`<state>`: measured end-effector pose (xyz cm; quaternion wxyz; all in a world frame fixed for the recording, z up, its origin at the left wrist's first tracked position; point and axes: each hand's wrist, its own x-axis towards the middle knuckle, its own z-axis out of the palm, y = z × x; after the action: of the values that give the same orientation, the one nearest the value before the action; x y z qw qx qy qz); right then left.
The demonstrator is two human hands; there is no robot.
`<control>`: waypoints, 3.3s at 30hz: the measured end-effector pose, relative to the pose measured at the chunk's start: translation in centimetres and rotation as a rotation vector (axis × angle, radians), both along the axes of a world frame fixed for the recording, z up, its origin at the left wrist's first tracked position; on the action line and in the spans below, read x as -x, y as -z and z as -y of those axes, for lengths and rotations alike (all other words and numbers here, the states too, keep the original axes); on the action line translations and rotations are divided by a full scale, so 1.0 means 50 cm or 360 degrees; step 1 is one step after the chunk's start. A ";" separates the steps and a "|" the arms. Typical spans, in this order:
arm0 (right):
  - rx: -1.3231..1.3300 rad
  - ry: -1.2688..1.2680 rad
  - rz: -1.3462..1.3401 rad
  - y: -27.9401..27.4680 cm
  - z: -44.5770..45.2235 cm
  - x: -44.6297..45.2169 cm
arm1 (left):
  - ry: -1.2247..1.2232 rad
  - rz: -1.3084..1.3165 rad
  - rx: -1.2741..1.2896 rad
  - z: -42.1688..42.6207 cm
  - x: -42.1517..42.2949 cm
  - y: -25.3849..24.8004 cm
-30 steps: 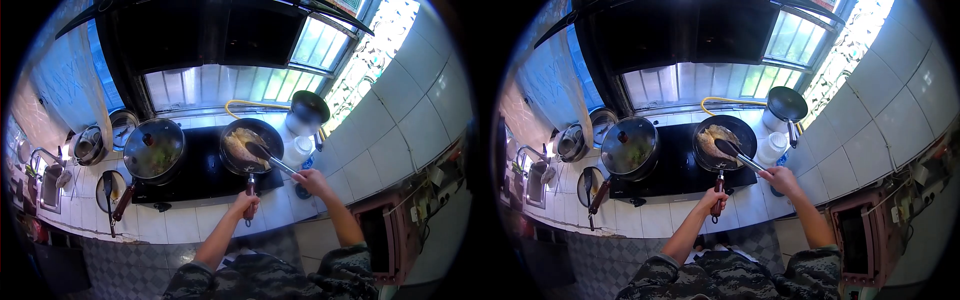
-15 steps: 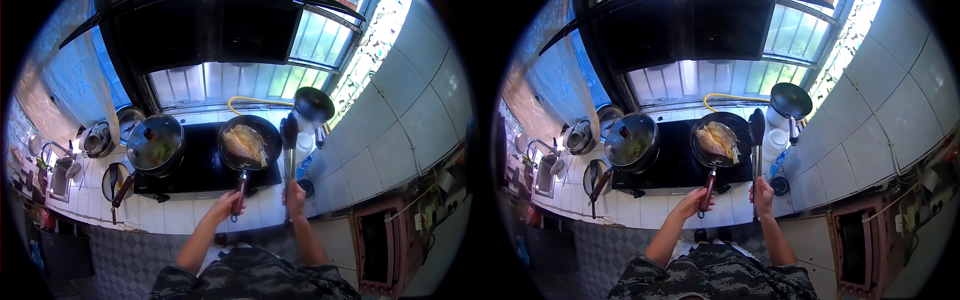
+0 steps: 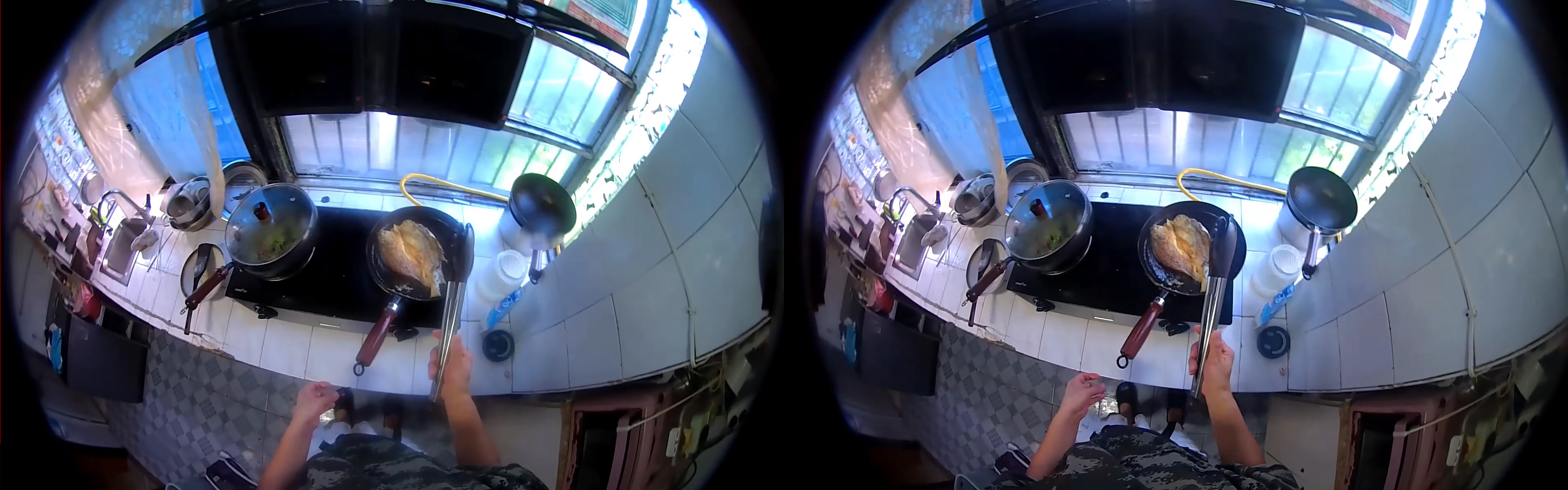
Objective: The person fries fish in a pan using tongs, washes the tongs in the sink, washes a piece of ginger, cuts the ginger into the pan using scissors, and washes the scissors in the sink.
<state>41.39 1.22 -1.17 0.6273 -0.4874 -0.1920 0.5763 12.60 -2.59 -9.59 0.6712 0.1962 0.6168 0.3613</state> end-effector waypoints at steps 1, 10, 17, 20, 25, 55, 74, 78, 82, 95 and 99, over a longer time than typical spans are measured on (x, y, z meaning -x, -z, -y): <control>-0.0065 -0.0039 -0.0066 -0.019 -0.001 0.015 | 0.0071 -0.0032 -0.0065 0.003 0.005 -0.001; -0.0546 -0.0434 -0.0279 -0.082 0.004 0.254 | 0.0320 0.0368 -0.0371 0.009 0.129 -0.059; -0.0537 -0.0746 0.0122 -0.095 0.030 0.701 | 0.0505 0.0640 -0.0902 0.075 0.410 -0.132; -0.0466 -0.1005 0.0053 -0.064 0.048 0.914 | 0.0301 0.0491 -0.1102 0.101 0.551 -0.155; -0.0448 -0.1462 0.0233 -0.029 0.066 1.181 | -0.0020 -0.0075 -0.0747 0.154 0.780 -0.152; -0.0111 -0.1877 0.0476 0.124 -0.348 2.413 | -0.0587 0.0313 -0.0424 -0.233 1.994 -0.118; -0.0201 -0.0028 0.1719 0.355 -1.445 2.312 | 0.0866 -0.1383 -0.0152 -0.727 2.340 -0.024; -0.0242 -0.0003 0.1661 0.364 -1.488 2.296 | 0.0934 -0.1271 0.0011 -0.776 2.376 -0.043; -0.0165 -0.0109 0.1228 0.405 -1.512 2.276 | 0.0987 -0.1215 0.0045 -0.808 2.398 -0.047; 0.0315 0.0063 0.0898 0.491 -1.056 2.590 | 0.0273 0.0779 0.0699 -0.847 2.460 -0.049; 0.1040 -0.0564 0.0401 0.496 -1.011 2.726 | 0.0199 0.1048 0.0777 -0.849 2.469 -0.044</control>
<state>-94.89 51.75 -25.95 0.3014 -0.6876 -0.1552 0.6420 -110.84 39.87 -7.37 0.8802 -0.0579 0.4236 0.2063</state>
